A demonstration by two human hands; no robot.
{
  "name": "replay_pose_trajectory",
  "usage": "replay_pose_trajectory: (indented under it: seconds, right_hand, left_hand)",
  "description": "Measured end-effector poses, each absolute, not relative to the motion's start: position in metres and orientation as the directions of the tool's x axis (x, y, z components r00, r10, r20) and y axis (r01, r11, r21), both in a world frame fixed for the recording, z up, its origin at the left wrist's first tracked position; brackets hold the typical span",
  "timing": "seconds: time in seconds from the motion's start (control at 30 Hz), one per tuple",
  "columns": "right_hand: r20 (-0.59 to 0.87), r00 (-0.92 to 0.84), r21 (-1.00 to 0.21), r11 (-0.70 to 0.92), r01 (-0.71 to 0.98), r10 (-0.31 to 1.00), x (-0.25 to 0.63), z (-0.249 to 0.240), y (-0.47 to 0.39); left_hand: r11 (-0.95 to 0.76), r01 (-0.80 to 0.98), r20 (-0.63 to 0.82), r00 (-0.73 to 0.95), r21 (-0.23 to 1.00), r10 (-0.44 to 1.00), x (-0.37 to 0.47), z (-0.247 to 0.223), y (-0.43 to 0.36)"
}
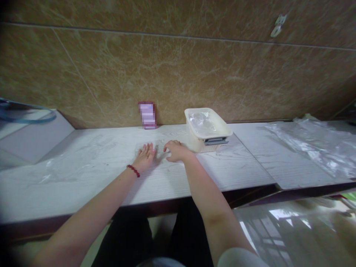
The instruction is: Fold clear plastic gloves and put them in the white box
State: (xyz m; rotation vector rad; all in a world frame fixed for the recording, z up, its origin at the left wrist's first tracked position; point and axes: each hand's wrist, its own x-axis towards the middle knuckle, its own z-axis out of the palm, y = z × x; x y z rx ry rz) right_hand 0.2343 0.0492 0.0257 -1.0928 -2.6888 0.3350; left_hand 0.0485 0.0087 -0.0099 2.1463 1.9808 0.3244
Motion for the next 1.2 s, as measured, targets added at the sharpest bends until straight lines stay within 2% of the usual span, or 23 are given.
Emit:
replay_pose_trajectory:
  seconds: [0.13, 0.5, 0.93, 1.2]
  right_hand:
    - [0.103, -0.717, -0.285, 0.711, 0.643, 0.690, 0.230, 0.028, 0.046]
    - [0.178, -0.769, -0.326, 0.774, 0.543, 0.614, 0.229, 0.024, 0.048]
    - [0.256, -0.764, -0.361, 0.792, 0.493, 0.592, 0.231, 0.018, 0.053]
    - [0.294, -0.781, -0.353, 0.822, 0.447, 0.551, 0.232, 0.018, 0.054]
  left_hand:
    - [-0.084, 0.953, 0.014, 0.084, 0.291, 0.996, 0.048, -0.011, 0.010]
    - [-0.100, 0.954, 0.031, 0.095, 0.282, 0.995, 0.047, -0.015, 0.012]
    - [-0.093, 0.945, 0.019, 0.092, 0.315, 0.996, 0.047, -0.013, 0.011]
    - [-0.091, 0.955, 0.015, 0.090, 0.281, 0.996, 0.047, -0.014, 0.011]
